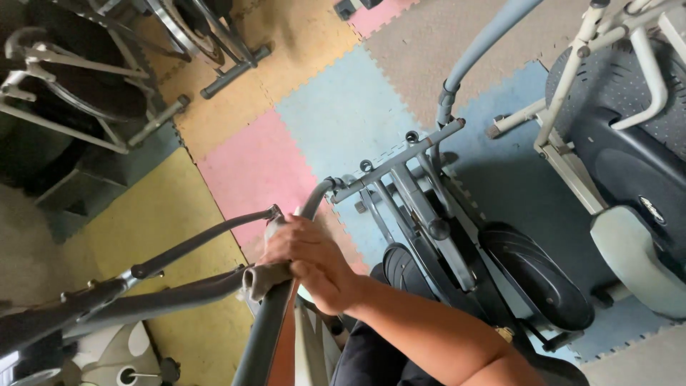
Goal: Wiping down various parts of gym machines using a spray bottle and a cloth.
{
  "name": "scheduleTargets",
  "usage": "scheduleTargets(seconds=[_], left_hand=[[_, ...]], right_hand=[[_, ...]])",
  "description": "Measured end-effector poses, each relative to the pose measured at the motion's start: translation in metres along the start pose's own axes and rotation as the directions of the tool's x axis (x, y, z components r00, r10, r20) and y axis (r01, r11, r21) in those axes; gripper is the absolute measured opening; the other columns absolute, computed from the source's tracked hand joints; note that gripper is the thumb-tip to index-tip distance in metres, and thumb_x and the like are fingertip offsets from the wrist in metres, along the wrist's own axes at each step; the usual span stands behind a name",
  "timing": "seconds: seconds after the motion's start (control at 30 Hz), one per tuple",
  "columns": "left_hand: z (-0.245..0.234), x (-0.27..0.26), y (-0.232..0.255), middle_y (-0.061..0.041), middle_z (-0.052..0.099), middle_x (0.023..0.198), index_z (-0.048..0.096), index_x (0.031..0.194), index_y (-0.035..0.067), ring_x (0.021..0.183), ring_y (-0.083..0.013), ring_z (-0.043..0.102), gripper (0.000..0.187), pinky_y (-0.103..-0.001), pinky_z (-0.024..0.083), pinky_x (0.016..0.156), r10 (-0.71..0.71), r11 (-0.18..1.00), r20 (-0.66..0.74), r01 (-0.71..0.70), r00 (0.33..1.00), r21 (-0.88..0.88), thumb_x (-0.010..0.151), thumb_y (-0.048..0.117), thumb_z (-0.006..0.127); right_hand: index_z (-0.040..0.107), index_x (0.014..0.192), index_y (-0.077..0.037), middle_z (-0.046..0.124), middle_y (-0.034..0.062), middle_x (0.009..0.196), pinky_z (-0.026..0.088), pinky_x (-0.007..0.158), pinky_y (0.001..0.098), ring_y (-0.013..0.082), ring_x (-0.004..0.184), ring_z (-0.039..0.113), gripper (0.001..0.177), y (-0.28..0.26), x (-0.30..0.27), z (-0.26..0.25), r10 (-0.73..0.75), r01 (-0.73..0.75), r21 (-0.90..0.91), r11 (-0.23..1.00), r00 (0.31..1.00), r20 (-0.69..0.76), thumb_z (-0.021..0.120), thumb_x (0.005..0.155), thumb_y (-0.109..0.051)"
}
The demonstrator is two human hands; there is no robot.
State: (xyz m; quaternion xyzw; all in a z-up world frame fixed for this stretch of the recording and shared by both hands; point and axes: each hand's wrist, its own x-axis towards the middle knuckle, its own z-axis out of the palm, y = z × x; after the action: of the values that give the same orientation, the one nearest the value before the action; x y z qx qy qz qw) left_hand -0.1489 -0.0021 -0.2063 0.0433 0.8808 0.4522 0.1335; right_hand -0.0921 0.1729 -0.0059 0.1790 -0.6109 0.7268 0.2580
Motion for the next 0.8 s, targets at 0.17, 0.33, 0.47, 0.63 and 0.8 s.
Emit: scheduleTargets(seconds=[0.17, 0.33, 0.47, 0.63, 0.8], left_hand=[[0.013, 0.016, -0.02, -0.007, 0.066, 0.078, 0.068, 0.12, 0.008, 0.071, -0.0146, 0.063, 0.035, -0.033, 0.052, 0.064, 0.061, 0.997, -0.003, -0.061, 0.998, -0.05, 0.09, 0.025, 0.065], [0.031, 0.031, -0.07, -0.013, 0.067, 0.079, 0.07, 0.111, 0.006, 0.072, -0.0171, 0.065, 0.029, -0.035, 0.053, 0.067, 0.011, 0.999, 0.006, -0.012, 1.0, 0.045, 0.095, 0.029, 0.067], [0.037, 0.021, -0.073, -0.014, 0.068, 0.076, 0.072, 0.102, 0.005, 0.07, -0.0182, 0.068, 0.027, -0.034, 0.055, 0.068, -0.099, 0.98, 0.028, 0.092, 0.995, 0.176, 0.096, 0.031, 0.068], [0.037, 0.002, -0.039, -0.006, 0.063, 0.075, 0.069, 0.112, 0.004, 0.068, -0.0131, 0.061, 0.029, -0.031, 0.05, 0.061, -0.046, 0.993, 0.064, 0.039, 0.997, 0.108, 0.089, 0.021, 0.064], [0.052, -0.015, -0.035, 0.0, 0.057, 0.076, 0.068, 0.119, 0.003, 0.067, -0.0089, 0.052, 0.034, -0.028, 0.043, 0.058, -0.073, 0.969, 0.203, 0.117, 0.976, -0.216, 0.089, 0.017, 0.06]], right_hand=[[0.062, 0.112, -0.013, 0.07, 0.0045, 0.103, 0.037, 0.12, 0.0463, 0.0179, 0.103, 0.068, 0.039, 0.126, -0.03, -0.021, 0.085, -0.092, 0.106, 0.99, 0.994, 0.066, 0.038, 0.113, -0.044], [0.067, 0.112, -0.006, 0.063, 0.0005, 0.1, 0.052, 0.086, 0.0344, 0.0139, 0.096, 0.062, 0.041, 0.261, -0.061, -0.054, 0.571, -0.543, 0.221, 0.81, 0.816, -0.089, 0.051, 0.106, -0.044], [0.072, 0.101, -0.008, 0.066, 0.0062, 0.083, 0.051, 0.083, 0.036, 0.0225, 0.085, 0.063, 0.04, 0.301, -0.062, -0.072, 0.724, -0.75, -0.12, 0.65, 0.66, -0.199, 0.049, 0.107, -0.04], [0.071, 0.091, -0.006, 0.07, 0.0151, 0.094, 0.051, 0.091, 0.0466, 0.0357, 0.098, 0.066, 0.018, 0.293, -0.059, -0.104, 0.333, -0.509, -0.721, 0.47, 0.859, -0.39, 0.064, 0.099, -0.021], [0.072, 0.093, -0.008, 0.072, 0.0098, 0.111, 0.045, 0.1, 0.0501, 0.0351, 0.121, 0.059, 0.015, 0.319, -0.125, -0.126, 0.161, -0.23, -0.927, 0.296, 0.969, -0.189, 0.059, 0.085, -0.009]])
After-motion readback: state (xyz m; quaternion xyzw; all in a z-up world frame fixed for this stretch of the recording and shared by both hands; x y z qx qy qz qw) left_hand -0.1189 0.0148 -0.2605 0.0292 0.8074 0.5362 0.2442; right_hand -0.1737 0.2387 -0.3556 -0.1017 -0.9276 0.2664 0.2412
